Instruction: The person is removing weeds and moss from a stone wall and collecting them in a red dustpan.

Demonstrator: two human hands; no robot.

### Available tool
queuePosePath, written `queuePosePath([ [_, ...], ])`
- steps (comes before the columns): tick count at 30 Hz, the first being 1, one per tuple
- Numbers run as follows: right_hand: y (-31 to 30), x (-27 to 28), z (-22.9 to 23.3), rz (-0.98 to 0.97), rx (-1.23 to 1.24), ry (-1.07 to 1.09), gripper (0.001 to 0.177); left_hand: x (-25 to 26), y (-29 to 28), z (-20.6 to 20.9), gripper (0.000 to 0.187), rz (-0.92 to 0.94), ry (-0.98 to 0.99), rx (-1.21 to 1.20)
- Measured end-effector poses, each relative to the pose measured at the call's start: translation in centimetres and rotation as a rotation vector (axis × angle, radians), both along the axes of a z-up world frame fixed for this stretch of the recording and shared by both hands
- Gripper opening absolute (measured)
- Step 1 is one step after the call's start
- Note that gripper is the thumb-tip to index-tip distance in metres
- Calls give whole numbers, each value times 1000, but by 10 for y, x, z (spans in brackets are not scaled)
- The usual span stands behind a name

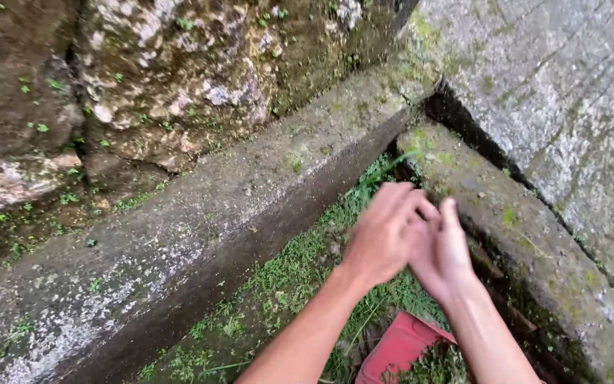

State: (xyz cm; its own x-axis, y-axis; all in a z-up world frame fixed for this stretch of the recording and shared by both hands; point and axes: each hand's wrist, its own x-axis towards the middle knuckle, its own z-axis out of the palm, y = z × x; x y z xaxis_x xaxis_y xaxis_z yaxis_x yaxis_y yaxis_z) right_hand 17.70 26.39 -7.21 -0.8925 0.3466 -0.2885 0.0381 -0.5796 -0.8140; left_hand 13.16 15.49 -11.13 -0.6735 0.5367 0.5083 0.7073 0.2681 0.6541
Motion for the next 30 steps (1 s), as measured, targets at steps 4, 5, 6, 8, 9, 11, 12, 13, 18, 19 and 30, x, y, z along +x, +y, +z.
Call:
queuePosePath([
  [4, 21, -28, -71, 7, -179, -177, 82, -2, 2, 0, 51, -202, -310, 46],
  [5, 39, -35, -105, 34, -131, -150, 77, -4, -4, 6, 49, -175, -471, -17],
  [6, 57, -42, -140, 61, -83, -124, 74, -8, -9, 12, 47, -146, -630, -84],
  [8, 61, -55, -133, 16, 259, -261, 57, -26, -6, 19, 43, -39, -560, -183],
  [9, 55, -47, -139, -14, 581, -434, 41, -24, -11, 17, 38, 77, -526, -299],
  [11, 46, -32, -138, 56, 743, -428, 36, -23, -7, -2, 37, 176, -406, -344],
  [12, 43, -24, -137, 124, 920, -400, 32, -21, -5, -11, 36, 270, -267, -371],
  [13, 41, -25, -131, 123, 923, -406, 32, -30, 1, -24, 36, 266, -272, -368],
  [18, 41, -27, -117, 135, 1288, -250, 30, -77, 29, -91, 39, 269, 238, -275],
  [19, 42, -25, -112, 138, 1291, -252, 30, -79, 33, -91, 39, 270, 234, -273],
  [30, 37, -21, -120, 212, 1459, -198, 29, -86, 19, -143, 24, 312, 72, -649],
])
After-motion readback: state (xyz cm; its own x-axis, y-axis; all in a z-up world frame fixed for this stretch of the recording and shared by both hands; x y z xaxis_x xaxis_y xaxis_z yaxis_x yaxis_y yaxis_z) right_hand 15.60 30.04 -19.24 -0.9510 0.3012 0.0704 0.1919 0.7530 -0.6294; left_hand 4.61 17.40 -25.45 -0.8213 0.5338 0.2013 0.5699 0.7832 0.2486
